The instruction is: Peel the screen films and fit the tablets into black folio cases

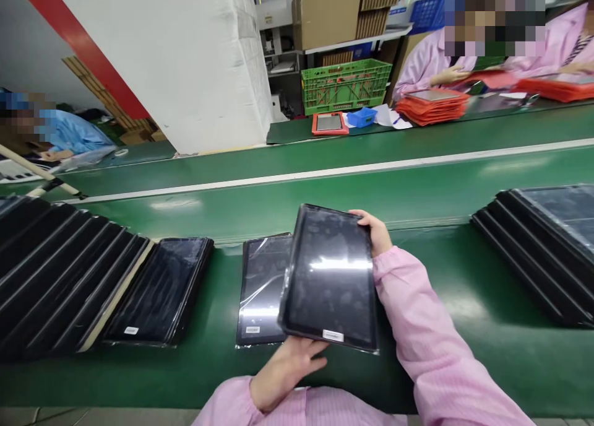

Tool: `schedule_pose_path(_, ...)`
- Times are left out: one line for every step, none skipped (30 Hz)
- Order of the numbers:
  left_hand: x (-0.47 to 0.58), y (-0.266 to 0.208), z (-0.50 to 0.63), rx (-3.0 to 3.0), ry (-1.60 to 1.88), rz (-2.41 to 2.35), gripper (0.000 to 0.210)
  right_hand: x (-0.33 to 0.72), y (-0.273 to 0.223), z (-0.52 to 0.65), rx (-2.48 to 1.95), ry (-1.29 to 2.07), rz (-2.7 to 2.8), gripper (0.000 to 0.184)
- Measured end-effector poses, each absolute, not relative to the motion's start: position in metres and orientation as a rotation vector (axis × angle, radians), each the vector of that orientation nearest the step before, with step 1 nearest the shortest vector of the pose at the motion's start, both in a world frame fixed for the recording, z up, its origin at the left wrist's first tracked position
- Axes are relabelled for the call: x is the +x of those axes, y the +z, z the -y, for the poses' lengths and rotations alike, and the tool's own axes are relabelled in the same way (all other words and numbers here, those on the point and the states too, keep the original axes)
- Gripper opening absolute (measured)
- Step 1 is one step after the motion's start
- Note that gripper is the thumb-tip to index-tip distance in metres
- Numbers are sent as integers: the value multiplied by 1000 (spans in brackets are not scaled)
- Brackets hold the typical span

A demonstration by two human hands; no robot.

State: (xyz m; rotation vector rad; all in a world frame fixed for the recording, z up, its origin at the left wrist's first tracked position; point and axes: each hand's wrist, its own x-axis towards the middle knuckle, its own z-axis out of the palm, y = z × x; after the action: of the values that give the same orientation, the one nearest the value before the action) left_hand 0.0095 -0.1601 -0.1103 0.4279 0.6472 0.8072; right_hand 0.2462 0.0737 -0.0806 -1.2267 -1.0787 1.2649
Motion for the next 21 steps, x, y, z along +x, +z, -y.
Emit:
schedule_pose_path(20, -116, 158, 452, 693, -608, 63, 260, -84, -73, -1255, 1243, 1078, 48)
schedule_pose_path(29, -123, 157, 455, 594, -578, 67, 271, -88, -73, -1281, 1229, 1083, 45)
schedule_pose_path(39, -130, 156, 444, 514, -558, 73, 278, -92, -73, -1306, 1222, 1092, 41)
schedule_pose_path(47, -136, 156, 425, 444, -542, 79, 282, -96, -73, -1329, 1220, 1108, 37)
schedule_pose_path(54, -142, 156, 404, 391, -534, 83, 284, -100, -74, -1349, 1220, 1130, 34)
schedule_pose_path(60, -146, 156, 386, 344, -527, 87, 284, -105, -76, -1364, 1217, 1158, 32)
schedule_pose_path(63, -150, 156, 368, 302, -520, 88, 282, -109, -77, -1374, 1208, 1187, 32)
schedule_pose_path(65, -152, 155, 354, 284, -518, 88, 279, -112, -79, -1378, 1191, 1216, 31)
schedule_pose_path(65, -153, 155, 346, 291, -527, 86, 276, -115, -82, -1378, 1169, 1243, 31)
schedule_pose_path(64, -153, 154, 342, 324, -550, 84, 272, -117, -84, -1376, 1143, 1267, 31)
schedule_pose_path(62, -152, 154, 339, 376, -583, 81, 269, -119, -86, -1375, 1115, 1289, 30)
schedule_pose_path(59, -151, 154, 333, 426, -616, 78, 265, -120, -88, -1374, 1087, 1309, 29)
schedule_pose_path(57, -150, 154, 326, 476, -648, 77, 262, -120, -89, -1374, 1060, 1329, 28)
schedule_pose_path(54, -150, 156, 317, 510, -676, 76, 258, -121, -89, -1375, 1035, 1349, 28)
schedule_pose_path(51, -149, 157, 308, 529, -696, 76, 255, -122, -89, -1375, 1010, 1370, 28)
schedule_pose_path(47, -148, 160, 303, 545, -712, 75, 253, -122, -87, -1376, 985, 1390, 28)
schedule_pose_path(43, -148, 162, 305, 557, -730, 73, 250, -123, -84, -1378, 961, 1409, 29)
schedule_pose_path(40, -147, 165, 315, 561, -755, 71, 248, -124, -80, -1382, 938, 1428, 30)
schedule_pose_path(35, -146, 167, 339, 552, -786, 69, 247, -125, -76, -1388, 915, 1447, 31)
schedule_pose_path(30, -144, 168, 375, 527, -821, 66, 246, -126, -71, -1395, 890, 1467, 32)
schedule_pose_path(24, -141, 169, 424, 491, -859, 63, 246, -126, -66, -1403, 863, 1487, 33)
